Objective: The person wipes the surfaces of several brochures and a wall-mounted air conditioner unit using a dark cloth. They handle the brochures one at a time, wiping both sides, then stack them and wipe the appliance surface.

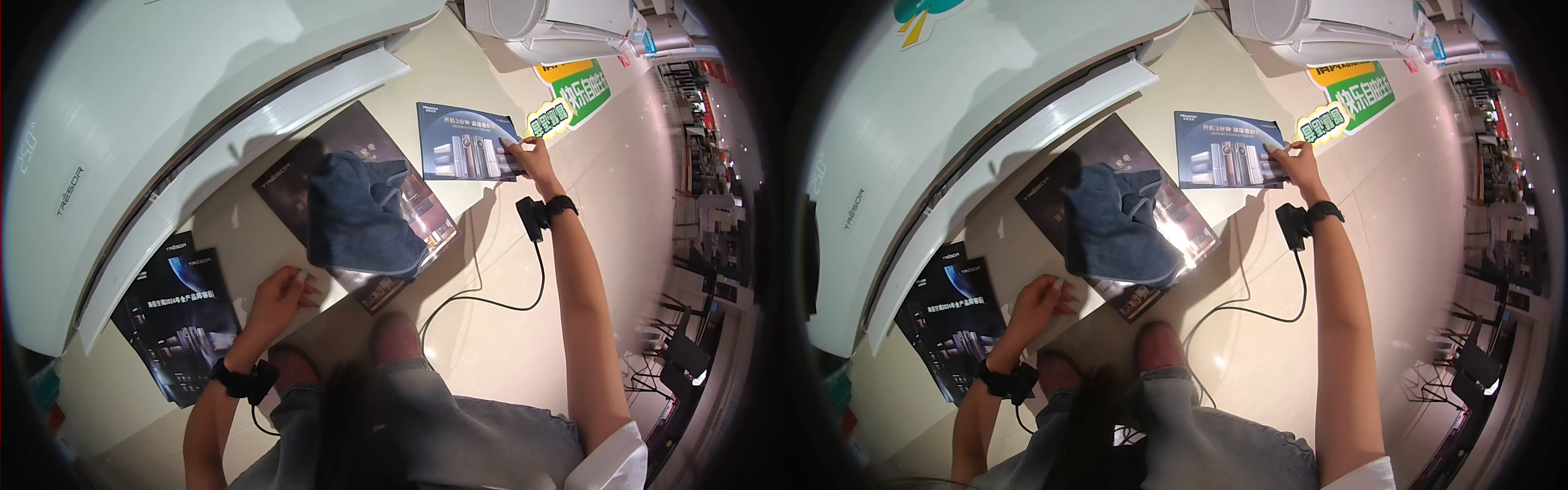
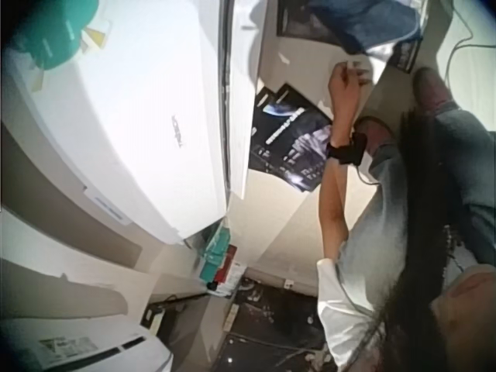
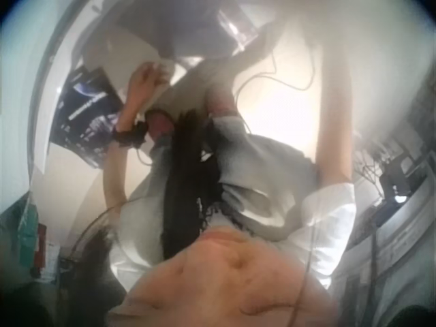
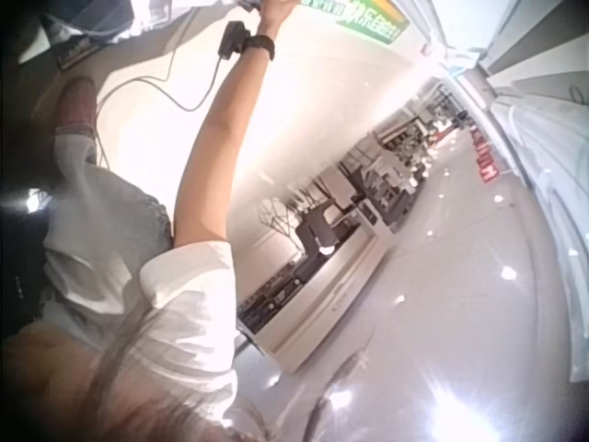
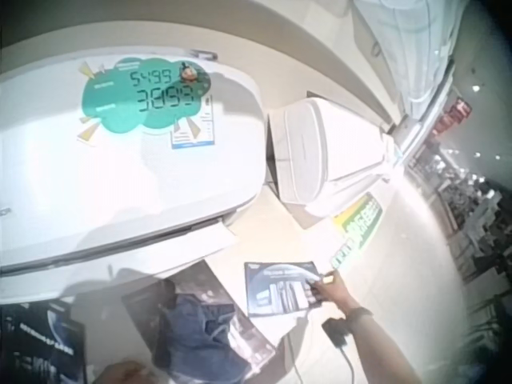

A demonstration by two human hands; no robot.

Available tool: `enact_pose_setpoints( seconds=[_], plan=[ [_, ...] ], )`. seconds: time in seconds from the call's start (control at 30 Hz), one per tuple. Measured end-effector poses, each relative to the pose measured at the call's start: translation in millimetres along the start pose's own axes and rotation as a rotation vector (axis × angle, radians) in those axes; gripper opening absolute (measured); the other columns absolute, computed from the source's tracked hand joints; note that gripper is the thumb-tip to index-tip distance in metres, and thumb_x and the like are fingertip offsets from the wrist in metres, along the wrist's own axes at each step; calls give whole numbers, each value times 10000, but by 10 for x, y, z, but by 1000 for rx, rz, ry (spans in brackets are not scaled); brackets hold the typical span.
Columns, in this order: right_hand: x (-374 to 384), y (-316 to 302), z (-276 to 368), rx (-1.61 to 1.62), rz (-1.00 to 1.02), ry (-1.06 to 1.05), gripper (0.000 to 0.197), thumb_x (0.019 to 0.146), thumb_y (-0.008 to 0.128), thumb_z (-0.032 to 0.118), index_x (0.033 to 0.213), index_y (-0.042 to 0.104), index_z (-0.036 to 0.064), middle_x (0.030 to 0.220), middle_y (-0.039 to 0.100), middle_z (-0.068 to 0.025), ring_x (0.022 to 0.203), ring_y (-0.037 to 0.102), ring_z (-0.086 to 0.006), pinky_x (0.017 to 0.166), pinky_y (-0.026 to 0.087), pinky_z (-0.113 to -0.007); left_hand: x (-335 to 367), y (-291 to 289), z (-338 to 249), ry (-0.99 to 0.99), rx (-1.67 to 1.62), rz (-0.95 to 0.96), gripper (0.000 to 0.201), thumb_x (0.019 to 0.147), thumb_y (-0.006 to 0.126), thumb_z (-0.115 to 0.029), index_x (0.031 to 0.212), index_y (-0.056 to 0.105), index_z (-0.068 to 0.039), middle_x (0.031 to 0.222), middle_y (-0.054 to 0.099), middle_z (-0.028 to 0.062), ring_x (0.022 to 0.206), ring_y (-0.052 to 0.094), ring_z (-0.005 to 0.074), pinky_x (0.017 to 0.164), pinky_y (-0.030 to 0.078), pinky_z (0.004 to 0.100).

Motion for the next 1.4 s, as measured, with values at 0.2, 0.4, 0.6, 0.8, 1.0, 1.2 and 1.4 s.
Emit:
enact_pose_setpoints(
  seconds=[0.2,0.4,0.6,0.8,1.0,1.2,1.4],
  plan=[
    [-352,-497,650,308,220,-156,470,965,567,125,1379,424,-45,979,715,-159,753,700,-177,608,549,-262,75,13,-4,45,-15,19,250,1019,484,-165,1111,580,46,957,684,125,762,673,148,718,554,272],
    [-1511,-872,2073,244,185,-560,364,960,534,60,1309,555,-39,957,695,-41,829,622,-73,755,487,-201,-44,46,-241,166,-42,17,267,1015,491,-157,1192,574,25,1082,664,102,966,640,154,876,506,279],
    [-2628,-771,2567,469,334,-554,341,938,571,68,1263,595,-32,1069,685,-65,805,621,-80,717,497,-225,-189,131,-594,409,-172,204,468,1001,517,-217,1416,412,-29,1409,484,101,1284,479,210,1062,387,343],
    [-3205,219,2311,344,943,-824,697,848,717,244,1435,409,29,1071,600,-202,827,610,-258,713,488,-331,-77,139,-409,349,-619,222,618,984,454,-425,1480,332,-77,1484,406,110,1345,419,252,1092,367,409],
    [-3404,607,2080,111,978,-1021,726,848,689,400,1433,428,57,1330,412,-288,1222,425,-428,963,391,-512,-660,-94,-419,327,-886,209,699,963,400,-539,1502,292,-107,1504,376,112,1360,397,272,1105,355,446],
    [-2827,1145,1717,-120,436,-1170,642,820,707,405,1353,531,95,1388,375,-294,1251,403,-449,1028,331,-552,-804,-183,-469,336,-1087,168,783,941,347,-653,1523,252,-138,1525,346,114,1376,375,291,1118,342,483],
    [-1580,1072,1423,300,482,-227,463,946,572,366,1234,593,3,896,647,-108,723,606,-141,648,492,-277,-728,-178,-636,319,-1124,205,814,943,316,-694,1529,238,-135,1526,344,120,1373,380,299,1109,367,480]
  ],
)
Point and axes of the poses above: each hand's wrist, its own x-axis towards the middle knuckle, its own y-axis out of the palm, z = x × y, the point moved 2 cm from there along x, towards the middle knuckle
